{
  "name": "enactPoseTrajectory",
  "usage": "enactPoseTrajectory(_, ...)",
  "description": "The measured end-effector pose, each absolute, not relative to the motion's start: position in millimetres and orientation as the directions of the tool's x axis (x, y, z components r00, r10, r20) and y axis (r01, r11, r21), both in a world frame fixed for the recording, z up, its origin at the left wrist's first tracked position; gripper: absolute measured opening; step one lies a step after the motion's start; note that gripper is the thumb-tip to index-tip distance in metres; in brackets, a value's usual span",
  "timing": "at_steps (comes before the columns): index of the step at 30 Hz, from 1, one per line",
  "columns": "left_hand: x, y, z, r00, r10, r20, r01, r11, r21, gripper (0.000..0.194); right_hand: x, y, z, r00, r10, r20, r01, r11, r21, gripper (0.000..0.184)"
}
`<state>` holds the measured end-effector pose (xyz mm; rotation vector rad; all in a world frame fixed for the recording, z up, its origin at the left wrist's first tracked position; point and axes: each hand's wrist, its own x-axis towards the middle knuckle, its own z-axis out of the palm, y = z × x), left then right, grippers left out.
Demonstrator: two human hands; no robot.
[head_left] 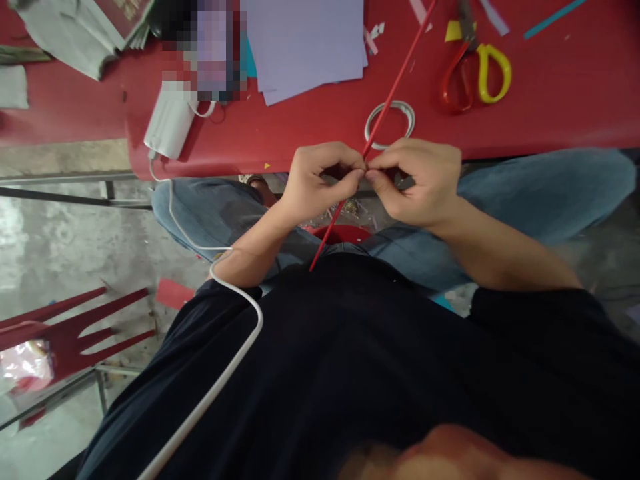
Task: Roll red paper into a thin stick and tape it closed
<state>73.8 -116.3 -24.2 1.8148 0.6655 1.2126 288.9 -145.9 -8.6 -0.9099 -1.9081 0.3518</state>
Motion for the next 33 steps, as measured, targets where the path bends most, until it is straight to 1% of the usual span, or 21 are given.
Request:
enactPoseTrajectory(4, 73.4, -115.7, -22.4, 0.403, 0.786, 0.468, -0.016, -0.506, 0.863, 0.025, 291.7, -146.7, -7.7, -0.291, 0.720, 0.630, 0.452, 0.684, -0.572, 0.011)
enactPoseTrajectory(8, 72.0, -115.3, -21.5, 0.427, 0.768, 0.477, -0.007, -0.525, 0.851, 0.022, 295.8, -147.5, -8.1, -0.333, 0.756, 0.564, 0.522, 0.646, -0.557, 0.014)
enactPoseTrajectory(11, 71.2, -115.0, -23.0, 0.436, 0.777, 0.454, 0.002, -0.505, 0.863, 0.023, 297.2, -148.6, -9.2, -0.329, 0.752, 0.571, 0.547, 0.645, -0.534, 0.016)
enactPoseTrajectory(12, 71.1, -114.8, -23.8, 0.440, 0.777, 0.451, 0.006, -0.505, 0.863, 0.023, 297.2, -149.4, -9.3, -0.329, 0.768, 0.549, 0.558, 0.627, -0.543, 0.016)
enactPoseTrajectory(14, 71.2, -114.5, -25.4, 0.448, 0.758, 0.475, 0.009, -0.535, 0.845, 0.021, 296.3, -151.3, -9.1, -0.322, 0.828, 0.460, 0.586, 0.556, -0.590, 0.015)
enactPoseTrajectory(16, 71.6, -114.5, -26.7, 0.455, 0.739, 0.497, 0.016, -0.565, 0.825, 0.019, 294.3, -153.3, -8.6, -0.290, 0.859, 0.423, 0.586, 0.508, -0.631, 0.015)
enactPoseTrajectory(19, 72.4, -114.9, -27.4, 0.457, 0.735, 0.500, 0.049, -0.582, 0.812, 0.022, 291.2, -154.8, -7.6, -0.252, 0.836, 0.487, 0.551, 0.538, -0.638, 0.017)
enactPoseTrajectory(21, 72.8, -114.8, -27.0, 0.452, 0.727, 0.517, 0.059, -0.603, 0.796, 0.024, 290.4, -154.2, -7.3, -0.257, 0.822, 0.509, 0.547, 0.558, -0.624, 0.014)
enactPoseTrajectory(25, 71.9, -113.2, -25.5, 0.455, 0.691, 0.562, 0.028, -0.642, 0.766, 0.020, 293.7, -150.9, -8.3, -0.288, 0.763, 0.578, 0.539, 0.628, -0.561, 0.015)
enactPoseTrajectory(27, 70.8, -113.0, -25.3, 0.469, 0.688, 0.554, 0.039, -0.643, 0.765, 0.018, 296.4, -150.3, -9.0, -0.319, 0.774, 0.547, 0.545, 0.622, -0.562, 0.018)
enactPoseTrajectory(30, 69.8, -114.6, -26.2, 0.469, 0.709, 0.526, 0.084, -0.629, 0.773, 0.017, 298.3, -151.7, -9.7, -0.341, 0.840, 0.423, 0.580, 0.542, -0.608, 0.018)
enactPoseTrajectory(31, 69.7, -115.5, -26.7, 0.465, 0.716, 0.522, 0.093, -0.625, 0.775, 0.018, 298.1, -152.3, -10.2, -0.339, 0.850, 0.404, 0.591, 0.526, -0.611, 0.018)
enactPoseTrajectory(33, 70.0, -117.4, -27.0, 0.461, 0.728, 0.508, 0.106, -0.613, 0.783, 0.020, 297.4, -152.7, -11.5, -0.326, 0.841, 0.431, 0.601, 0.536, -0.593, 0.017)
